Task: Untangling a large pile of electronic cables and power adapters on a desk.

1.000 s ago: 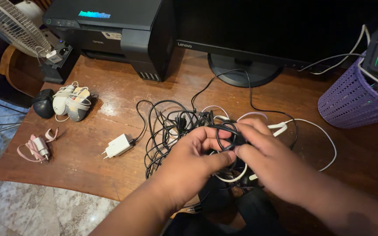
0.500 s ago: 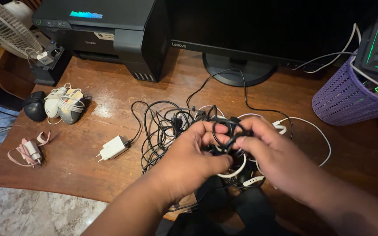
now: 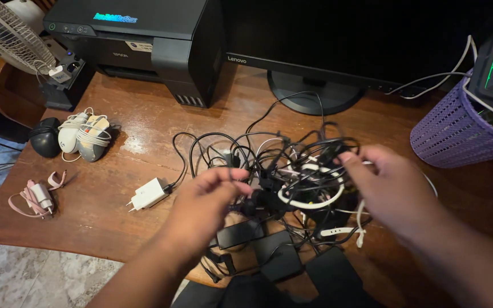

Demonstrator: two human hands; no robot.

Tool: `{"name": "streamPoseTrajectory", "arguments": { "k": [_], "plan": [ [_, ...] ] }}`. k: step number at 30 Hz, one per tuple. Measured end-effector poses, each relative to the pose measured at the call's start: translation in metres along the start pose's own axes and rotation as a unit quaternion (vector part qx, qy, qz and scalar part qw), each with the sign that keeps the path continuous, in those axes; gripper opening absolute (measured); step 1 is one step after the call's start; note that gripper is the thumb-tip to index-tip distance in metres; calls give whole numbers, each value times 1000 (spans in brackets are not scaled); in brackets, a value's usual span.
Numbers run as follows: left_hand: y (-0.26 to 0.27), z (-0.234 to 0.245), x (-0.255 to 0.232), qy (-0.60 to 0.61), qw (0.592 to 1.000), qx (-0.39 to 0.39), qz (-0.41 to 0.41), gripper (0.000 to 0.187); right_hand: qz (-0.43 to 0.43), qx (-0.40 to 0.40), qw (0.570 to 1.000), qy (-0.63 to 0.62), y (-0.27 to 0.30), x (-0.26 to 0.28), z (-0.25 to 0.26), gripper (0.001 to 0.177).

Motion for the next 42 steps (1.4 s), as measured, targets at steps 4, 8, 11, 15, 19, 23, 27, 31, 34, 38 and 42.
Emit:
{"name": "streamPoseTrajectory", "arguments": {
  "k": [4,8,11,15,19,23,27,31,34,38,42],
  "plan": [
    [8,45,1,44,993,-110,23,29,28,-73,997,-19,-11,-22,19,33],
    [16,116,12,68,966,-248,-6,38,112,-220,958,149,-5,-10,56,30],
    [19,157,20,91,948,-305,-19,42,181,-285,916,218,-1,-10,75,28],
    [17,189,39,67,943,-325,10,48,256,-344,865,262,20,16,82,20],
    [2,206,72,-23,956,-291,37,51,252,-323,879,245,14,29,73,21],
    [-4,201,58,-232,940,-248,28,53,145,-212,931,260,2,38,43,27],
    [-26,206,59,-430,883,-183,37,62,108,-188,925,311,6,49,20,60],
    [-39,189,47,-546,827,-122,66,76,-14,-175,875,452,14,71,4,102],
    [-44,188,53,-612,780,-95,94,77,-143,-93,815,553,24,82,-18,104],
    [-71,210,83,-536,836,-69,96,59,-157,-38,838,522,29,86,-39,112],
    [-86,227,120,-44,983,-29,177,44,-270,43,834,479,32,65,-52,114]
  ]
}}
Point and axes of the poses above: each hand's wrist, its own y-axis away from the middle knuckle, its own z-axis out of the back of the hand, x = y × z, the point moved 8 cm from there along -y, towards the middle knuckle, and after that the axes turned 6 degrees about x, right-handed, at the moved point
